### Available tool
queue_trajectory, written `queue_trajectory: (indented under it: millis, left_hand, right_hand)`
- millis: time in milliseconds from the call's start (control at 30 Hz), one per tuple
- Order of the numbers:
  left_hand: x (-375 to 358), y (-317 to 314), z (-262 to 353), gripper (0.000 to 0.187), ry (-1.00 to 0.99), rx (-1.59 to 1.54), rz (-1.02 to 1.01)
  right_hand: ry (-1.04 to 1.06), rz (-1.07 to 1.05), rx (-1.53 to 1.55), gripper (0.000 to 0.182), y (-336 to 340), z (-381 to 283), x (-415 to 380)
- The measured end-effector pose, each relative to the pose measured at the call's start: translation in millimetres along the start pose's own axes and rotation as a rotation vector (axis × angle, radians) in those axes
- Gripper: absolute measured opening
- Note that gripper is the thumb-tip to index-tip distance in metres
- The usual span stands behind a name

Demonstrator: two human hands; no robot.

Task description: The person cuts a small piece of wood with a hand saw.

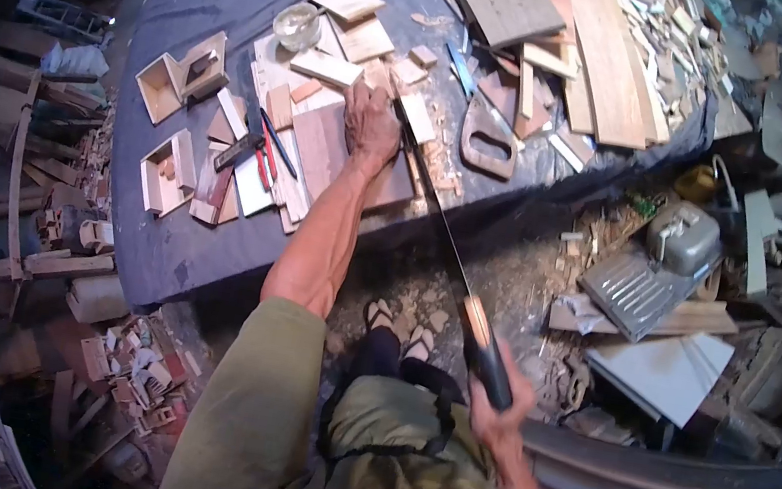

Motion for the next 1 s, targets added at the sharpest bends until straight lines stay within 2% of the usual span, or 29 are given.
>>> queue_trajectory:
  millis: [33, 67, 100, 167, 200, 300, 333, 433, 467, 500, 533, 600, 667, 700, 733, 767, 833, 867, 933, 967, 1000]
  left_hand:
    - [4.7, 1.9, -0.6, 0.024, -0.009, 0.022, -0.007]
    - [1.3, -1.9, -4.3, 0.033, 0.056, -0.007, -0.167]
    - [3.3, -1.0, 0.2, 0.029, 0.045, -0.020, -0.097]
    - [5.6, 6.4, 4.6, 0.020, 0.009, -0.037, 0.026]
    - [3.8, -3.4, -3.8, 0.021, -0.020, -0.026, 0.087]
    - [1.7, -2.7, -5.9, 0.025, -0.016, 0.005, -0.033]
    - [1.8, -3.2, -7.5, 0.022, 0.042, -0.033, -0.152]
    - [5.2, 3.4, 0.9, 0.014, -0.029, 0.001, 0.072]
    - [5.5, -1.3, -2.4, 0.016, 0.040, -0.049, -0.007]
    - [-0.7, 0.2, -0.1, 0.018, 0.028, -0.034, -0.032]
    - [3.8, 0.6, -1.1, 0.020, 0.017, -0.012, -0.027]
    - [4.8, 10.8, 6.7, 0.026, -0.029, -0.007, -0.043]
    - [-2.4, -7.1, -1.5, 0.027, -0.057, 0.037, 0.071]
    - [-0.2, -10.0, -8.5, 0.028, -0.079, 0.066, 0.131]
    - [4.4, -4.4, -4.8, 0.018, -0.017, -0.047, 0.065]
    - [0.5, -2.6, -4.7, 0.018, -0.027, -0.032, 0.039]
    - [2.3, 2.2, -2.6, 0.019, -0.044, 0.002, 0.008]
    - [1.6, -1.0, -5.1, 0.018, 0.034, -0.056, -0.142]
    - [-0.9, 1.9, 1.6, 0.025, 0.026, -0.057, -0.017]
    - [5.5, 2.6, 0.2, 0.029, 0.018, -0.054, 0.055]
    - [5.3, 2.4, 0.0, 0.027, -0.003, -0.040, 0.030]
  right_hand:
    - [0.043, 0.007, -0.020, 0.054, 3.8, -1.3, -1.5]
    - [-0.061, 0.001, -0.005, 0.053, 1.4, 4.7, -5.4]
    - [-0.129, 0.001, 0.013, 0.053, -4.1, 1.3, 10.9]
    - [-0.124, -0.014, -0.030, 0.052, -16.0, -6.5, 28.2]
    - [-0.060, -0.009, -0.033, 0.052, -11.6, -4.4, 22.1]
    - [-0.012, -0.006, -0.052, 0.052, -8.6, -2.8, 12.6]
    - [-0.031, 0.002, -0.059, 0.052, -7.9, -2.8, 7.2]
    - [-0.036, -0.003, -0.035, 0.056, -15.0, 1.3, 24.4]
    - [-0.004, 0.007, -0.029, 0.056, -10.2, 3.0, 22.8]
    - [-0.007, 0.014, -0.032, 0.056, -3.7, 7.4, 7.1]
    - [0.144, 0.030, -0.053, 0.056, 0.5, 3.6, 3.5]
    - [-0.024, 0.010, -0.074, 0.056, -4.6, 3.1, 3.6]
    - [-0.117, -0.015, -0.036, 0.056, -16.7, 6.2, 27.0]
    - [-0.040, 0.007, -0.048, 0.056, -16.8, 6.3, 24.8]
    - [0.046, 0.029, -0.066, 0.056, -11.7, 8.4, 20.4]
    - [0.101, 0.047, -0.091, 0.057, -4.8, 11.5, 3.7]
    - [0.066, 0.010, -0.089, 0.056, -4.5, 6.5, 3.2]
    - [-0.023, -0.002, -0.098, 0.056, -10.3, 5.2, 8.6]
    - [-0.102, -0.002, -0.123, 0.055, -17.6, 10.4, 28.4]
    - [0.019, 0.029, -0.119, 0.055, -16.2, 7.7, 31.4]
    - [0.121, 0.057, -0.123, 0.055, -10.7, 8.0, 21.9]
Point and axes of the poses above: each hand's wrist, its own x-axis towards the middle knuckle, its own y-axis out of the back of the hand, z = x × y, the point moved 5 cm from there along x, towards the middle knuckle, and after that the axes turned 12 degrees about -y, right-handed, at the moved point
